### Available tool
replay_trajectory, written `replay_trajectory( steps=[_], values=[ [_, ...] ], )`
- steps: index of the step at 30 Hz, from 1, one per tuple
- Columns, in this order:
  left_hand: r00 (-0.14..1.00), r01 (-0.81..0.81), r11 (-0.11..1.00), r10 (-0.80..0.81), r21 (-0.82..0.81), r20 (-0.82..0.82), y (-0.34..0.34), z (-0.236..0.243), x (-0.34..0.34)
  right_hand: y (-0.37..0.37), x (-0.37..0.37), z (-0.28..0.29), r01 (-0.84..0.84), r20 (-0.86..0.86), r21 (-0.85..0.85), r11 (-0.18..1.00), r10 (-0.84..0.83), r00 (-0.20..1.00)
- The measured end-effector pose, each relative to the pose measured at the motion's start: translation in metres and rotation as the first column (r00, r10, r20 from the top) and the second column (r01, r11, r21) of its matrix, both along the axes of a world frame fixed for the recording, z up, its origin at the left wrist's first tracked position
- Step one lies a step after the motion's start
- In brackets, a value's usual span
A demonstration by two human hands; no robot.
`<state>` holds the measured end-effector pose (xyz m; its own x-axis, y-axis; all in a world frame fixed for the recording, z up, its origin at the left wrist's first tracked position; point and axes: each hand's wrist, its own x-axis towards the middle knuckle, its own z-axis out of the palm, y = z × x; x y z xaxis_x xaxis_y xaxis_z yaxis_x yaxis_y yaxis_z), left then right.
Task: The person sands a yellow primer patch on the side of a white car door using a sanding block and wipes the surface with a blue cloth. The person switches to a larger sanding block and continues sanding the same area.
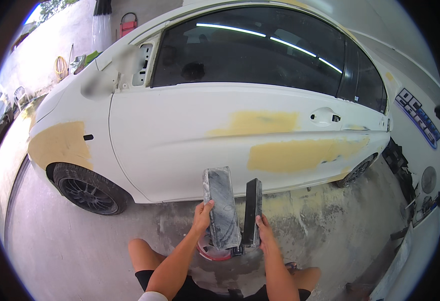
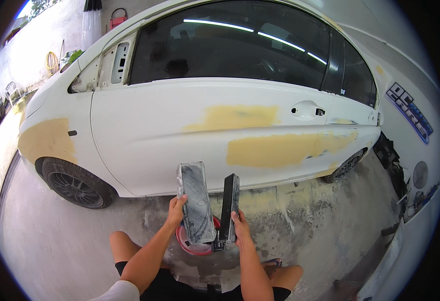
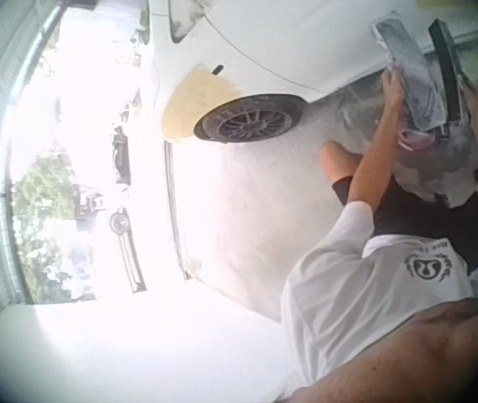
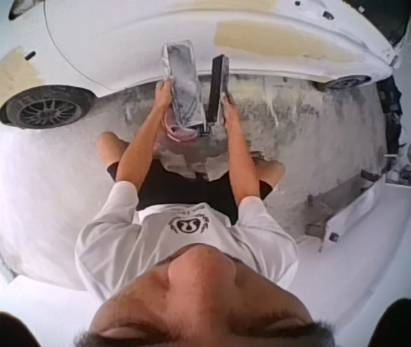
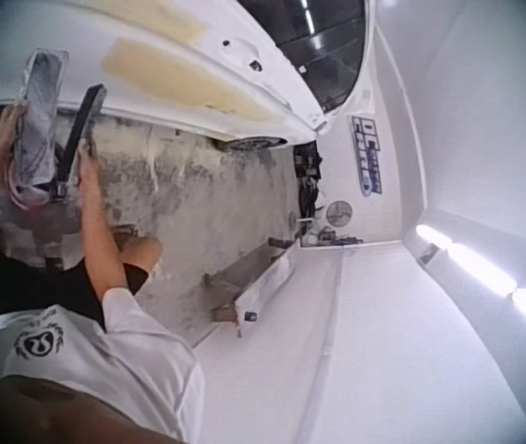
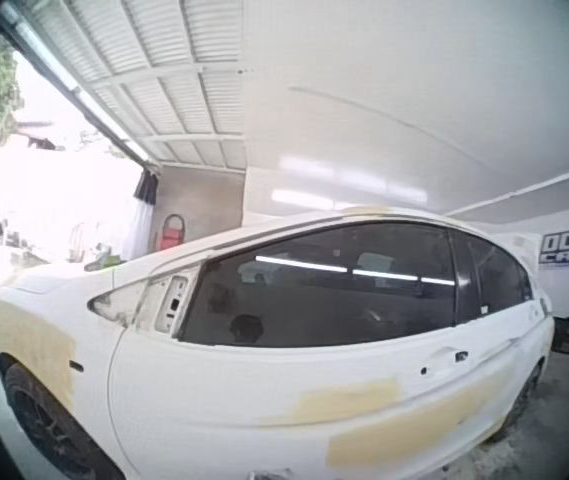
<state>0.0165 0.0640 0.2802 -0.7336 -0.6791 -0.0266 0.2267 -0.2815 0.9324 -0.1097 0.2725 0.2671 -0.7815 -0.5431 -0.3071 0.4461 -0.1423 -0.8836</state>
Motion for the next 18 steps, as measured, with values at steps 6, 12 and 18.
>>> replay_trajectory(
  steps=[6,12,18],
  values=[
    [0.941,0.329,0.863,-0.269,-0.384,0.203,0.007,0.024,-0.028,-0.041,0.005,-0.052,0.066,0.299,-0.107,0.992,-0.031,0.954],
    [0.946,0.119,0.934,-0.004,-0.336,0.324,0.023,0.008,-0.047,-0.029,0.015,-0.022,-0.006,-0.196,-0.157,0.988,-0.026,0.980],
    [0.984,0.057,0.893,0.025,-0.447,0.175,0.039,-0.005,-0.056,0.012,0.018,-0.005,-0.060,0.103,-0.202,0.978,0.082,0.991]
  ],
)
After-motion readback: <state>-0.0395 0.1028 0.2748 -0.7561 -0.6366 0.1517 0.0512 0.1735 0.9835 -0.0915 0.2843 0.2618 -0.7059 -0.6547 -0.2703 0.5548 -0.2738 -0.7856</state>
